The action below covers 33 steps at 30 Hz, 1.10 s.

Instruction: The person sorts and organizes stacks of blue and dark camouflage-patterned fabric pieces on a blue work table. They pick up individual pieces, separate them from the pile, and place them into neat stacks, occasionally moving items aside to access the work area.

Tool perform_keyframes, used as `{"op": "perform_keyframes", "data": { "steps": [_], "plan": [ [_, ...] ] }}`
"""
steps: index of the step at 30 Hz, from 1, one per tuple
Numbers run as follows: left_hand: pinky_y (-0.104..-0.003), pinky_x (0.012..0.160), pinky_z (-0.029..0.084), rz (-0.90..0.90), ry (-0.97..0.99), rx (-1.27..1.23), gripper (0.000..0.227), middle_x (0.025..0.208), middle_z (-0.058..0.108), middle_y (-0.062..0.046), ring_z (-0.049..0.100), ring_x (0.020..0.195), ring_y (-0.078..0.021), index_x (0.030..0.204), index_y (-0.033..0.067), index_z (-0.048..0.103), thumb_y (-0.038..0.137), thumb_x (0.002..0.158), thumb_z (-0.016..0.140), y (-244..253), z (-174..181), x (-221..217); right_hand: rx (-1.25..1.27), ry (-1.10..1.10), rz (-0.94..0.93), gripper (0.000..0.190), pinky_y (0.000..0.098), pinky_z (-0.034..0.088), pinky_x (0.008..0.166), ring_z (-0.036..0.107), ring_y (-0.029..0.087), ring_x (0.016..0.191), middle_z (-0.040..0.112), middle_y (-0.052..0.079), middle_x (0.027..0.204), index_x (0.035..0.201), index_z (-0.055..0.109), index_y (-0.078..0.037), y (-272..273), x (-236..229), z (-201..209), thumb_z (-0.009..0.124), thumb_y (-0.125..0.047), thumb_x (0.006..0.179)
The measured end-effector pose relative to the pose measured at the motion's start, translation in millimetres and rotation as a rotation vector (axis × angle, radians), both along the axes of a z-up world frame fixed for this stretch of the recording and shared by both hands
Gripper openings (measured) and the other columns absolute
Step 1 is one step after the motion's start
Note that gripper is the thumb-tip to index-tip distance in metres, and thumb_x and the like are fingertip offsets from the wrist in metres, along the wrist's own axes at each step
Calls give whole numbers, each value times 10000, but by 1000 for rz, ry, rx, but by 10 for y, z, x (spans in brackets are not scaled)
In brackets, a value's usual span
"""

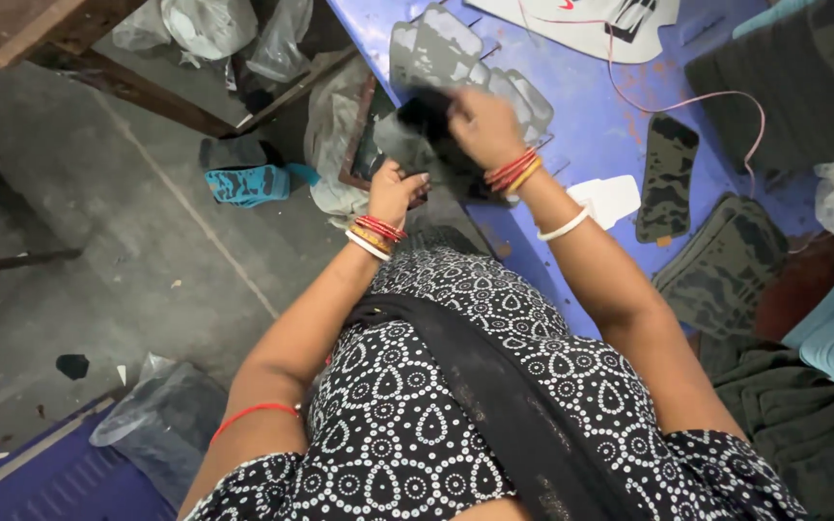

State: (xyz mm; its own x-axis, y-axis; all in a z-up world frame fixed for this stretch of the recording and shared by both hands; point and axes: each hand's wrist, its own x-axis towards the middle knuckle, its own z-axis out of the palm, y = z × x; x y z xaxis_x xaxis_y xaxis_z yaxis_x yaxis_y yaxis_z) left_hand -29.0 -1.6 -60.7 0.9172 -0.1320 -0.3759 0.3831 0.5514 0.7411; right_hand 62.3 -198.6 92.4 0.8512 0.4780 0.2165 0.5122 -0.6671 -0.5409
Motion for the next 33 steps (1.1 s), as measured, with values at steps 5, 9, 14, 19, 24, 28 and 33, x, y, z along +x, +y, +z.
{"op": "perform_keyframes", "data": {
  "steps": [5,9,14,19,24,28,33],
  "plan": [
    [-315,714,612,77,89,-92,321,987,706,-83,705,811,-181,1137,11,576,-90,855,691,27,157,-31,445,-165,-639,250,436,552,714,682,354,781,756,158,941,1254,626,-46,-489,355,667,628,-203,1060],
    [-325,750,628,-40,103,-168,483,1025,711,-53,735,870,-166,1227,72,536,-83,792,676,50,722,-87,-41,-276,-292,320,456,540,772,691,358,883,734,169,997,1348,695,-117,-397,-196,936,571,-61,1059],
    [-342,755,583,-113,-99,17,509,1098,695,-102,693,895,-200,1280,8,539,-127,833,741,-18,259,-99,-187,-154,205,570,419,557,854,684,340,1066,690,127,1247,1352,642,-115,-44,-646,621,751,-256,811],
    [-341,819,619,-68,-80,27,465,1153,685,-92,705,981,-197,1257,25,564,-114,835,700,-79,465,-36,-189,-169,122,584,423,571,804,697,329,1012,691,121,1239,1336,651,-124,12,-681,551,772,-250,779],
    [-396,767,658,-14,77,19,401,1037,659,-105,703,900,-246,1177,-5,514,-141,829,661,-160,118,29,-90,-101,-108,232,457,535,673,689,351,773,705,162,875,1040,708,-74,-374,-260,71,725,-188,838],
    [-376,750,651,-4,101,24,468,1023,636,-66,685,892,-216,1229,41,511,-155,820,625,-101,179,-96,278,-264,-608,176,398,492,633,629,289,667,687,164,788,1015,671,7,-935,-61,434,707,-106,885],
    [-386,740,647,-10,70,36,475,1030,640,-55,681,881,-210,1237,53,506,-118,815,641,-89,476,-108,80,-355,-330,344,395,564,735,712,258,792,732,110,905,1254,727,-65,-640,-566,833,695,-42,913]
  ]
}}
